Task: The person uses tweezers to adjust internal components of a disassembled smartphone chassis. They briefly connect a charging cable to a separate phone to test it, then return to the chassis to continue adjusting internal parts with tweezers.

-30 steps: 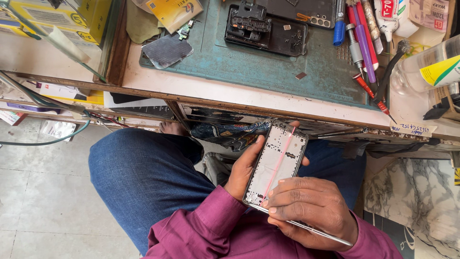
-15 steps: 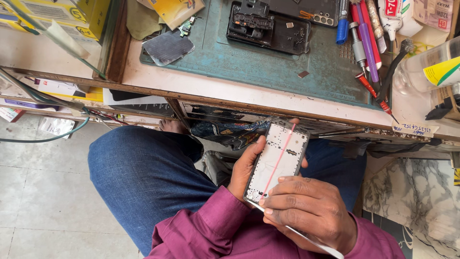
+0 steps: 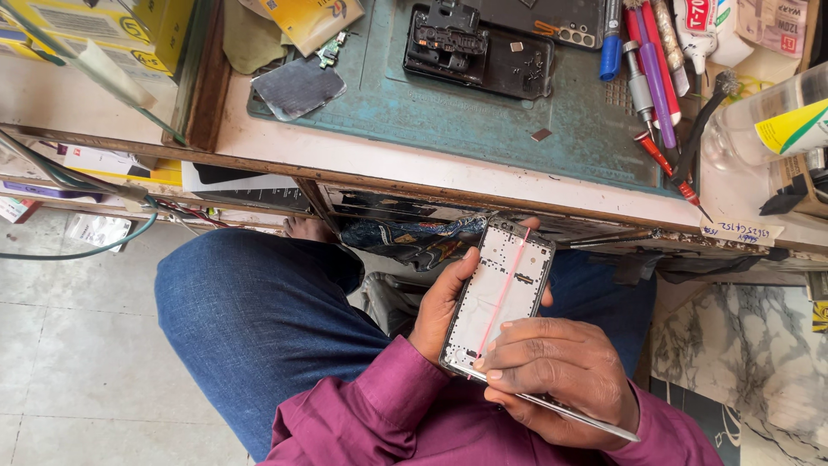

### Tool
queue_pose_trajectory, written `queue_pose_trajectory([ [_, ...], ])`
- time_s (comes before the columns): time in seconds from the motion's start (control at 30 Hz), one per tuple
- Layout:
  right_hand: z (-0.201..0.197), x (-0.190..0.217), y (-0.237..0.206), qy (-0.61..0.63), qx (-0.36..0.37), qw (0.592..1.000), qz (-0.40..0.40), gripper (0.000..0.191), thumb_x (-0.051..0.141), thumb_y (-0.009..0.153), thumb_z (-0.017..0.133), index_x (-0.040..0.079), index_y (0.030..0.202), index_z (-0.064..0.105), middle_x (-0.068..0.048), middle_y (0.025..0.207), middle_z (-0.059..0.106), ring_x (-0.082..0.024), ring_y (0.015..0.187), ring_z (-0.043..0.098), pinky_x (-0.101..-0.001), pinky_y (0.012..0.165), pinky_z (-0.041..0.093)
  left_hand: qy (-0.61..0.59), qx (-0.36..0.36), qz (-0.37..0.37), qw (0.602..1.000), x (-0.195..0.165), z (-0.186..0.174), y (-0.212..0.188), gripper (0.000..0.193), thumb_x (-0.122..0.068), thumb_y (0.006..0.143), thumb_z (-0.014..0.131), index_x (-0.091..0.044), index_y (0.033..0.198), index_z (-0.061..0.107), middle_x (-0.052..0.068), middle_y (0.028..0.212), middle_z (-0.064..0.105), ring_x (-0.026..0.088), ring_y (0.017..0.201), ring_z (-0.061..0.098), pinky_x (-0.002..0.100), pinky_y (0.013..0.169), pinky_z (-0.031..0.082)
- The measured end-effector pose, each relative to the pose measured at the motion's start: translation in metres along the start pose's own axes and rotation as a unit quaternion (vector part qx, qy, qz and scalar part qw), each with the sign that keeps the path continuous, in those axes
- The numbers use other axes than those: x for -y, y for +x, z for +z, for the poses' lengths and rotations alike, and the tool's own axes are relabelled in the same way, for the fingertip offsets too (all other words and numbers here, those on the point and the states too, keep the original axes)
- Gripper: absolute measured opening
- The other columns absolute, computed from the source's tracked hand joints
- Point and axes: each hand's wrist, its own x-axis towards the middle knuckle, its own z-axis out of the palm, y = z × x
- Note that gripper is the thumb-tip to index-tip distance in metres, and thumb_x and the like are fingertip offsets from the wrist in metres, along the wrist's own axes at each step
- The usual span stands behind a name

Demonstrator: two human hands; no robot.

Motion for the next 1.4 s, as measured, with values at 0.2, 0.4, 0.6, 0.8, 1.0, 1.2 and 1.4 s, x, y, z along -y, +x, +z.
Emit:
queue_pose_trajectory([
  [0.2,-0.002,-0.001,-0.005,0.024,0.003,0.999,0.023,0.018,0.015,0.087,0.082,0.009,0.092,0.067,-0.004,0.096,0.078,-0.021,0.091,0.079,-0.0336,0.079,0.064,0.019,-0.004,0.000,1.000,-0.001,0.000,0.001,0.072,-0.047,0.115,0.041,-0.012,0.175,0.022,0.032,0.124,0.063,0.031,0.110,0.068,0.036,0.097,0.057],
  [0.4,-0.003,-0.001,-0.003,0.037,0.007,0.999,0.028,0.017,0.013,0.085,0.082,0.009,0.092,0.068,-0.004,0.096,0.078,-0.021,0.091,0.079,-0.0339,0.078,0.064,0.015,-0.001,0.004,1.000,-0.001,-0.001,-0.001,0.071,-0.047,0.116,0.041,-0.012,0.175,0.022,0.032,0.125,0.063,0.032,0.110,0.068,0.036,0.097,0.057],
  [0.6,-0.003,0.001,0.004,0.015,0.030,0.999,-0.002,0.019,0.011,0.083,0.083,0.009,0.095,0.070,-0.003,0.096,0.077,-0.021,0.091,0.076,-0.0334,0.078,0.063,0.006,-0.011,0.007,1.000,0.000,-0.005,-0.001,0.069,-0.047,0.116,0.040,-0.013,0.174,0.024,0.031,0.126,0.063,0.032,0.110,0.069,0.037,0.097,0.057],
  [0.8,-0.002,0.002,0.010,-0.008,0.034,0.999,-0.014,0.021,0.010,0.080,0.087,0.008,0.092,0.070,-0.002,0.093,0.075,-0.021,0.090,0.075,-0.0326,0.076,0.061,0.006,-0.038,0.020,0.999,0.001,-0.006,-0.003,0.068,-0.046,0.116,0.037,-0.011,0.172,0.026,0.032,0.125,0.063,0.033,0.108,0.069,0.039,0.097,0.058],
  [1.0,0.004,0.004,0.009,-0.046,0.014,0.998,-0.039,0.022,0.015,0.080,0.089,0.008,0.086,0.069,-0.003,0.091,0.073,-0.022,0.091,0.073,-0.0382,0.083,0.061,0.020,-0.047,0.042,0.998,0.004,-0.003,-0.002,0.067,-0.047,0.116,0.034,-0.008,0.171,0.026,0.031,0.124,0.063,0.033,0.102,0.068,0.041,0.092,0.058],
  [1.2,0.005,0.000,0.004,-0.030,0.002,0.999,-0.027,0.020,0.015,0.083,0.087,0.009,0.088,0.069,-0.003,0.091,0.075,-0.022,0.090,0.075,-0.0412,0.091,0.060,0.000,-0.007,0.038,0.999,0.003,0.002,0.000,0.067,-0.046,0.116,0.035,-0.014,0.173,0.024,0.030,0.125,0.063,0.031,0.104,0.068,0.037,0.094,0.057],
  [1.4,0.006,-0.003,-0.007,0.006,-0.029,1.000,0.007,0.019,0.017,0.086,0.083,0.009,0.092,0.067,-0.004,0.093,0.076,-0.021,0.089,0.076,-0.0427,0.095,0.061,0.026,-0.013,0.023,0.999,0.001,0.002,0.000,0.069,-0.046,0.116,0.039,-0.013,0.174,0.024,0.029,0.127,0.064,0.029,0.107,0.068,0.035,0.096,0.057],
])
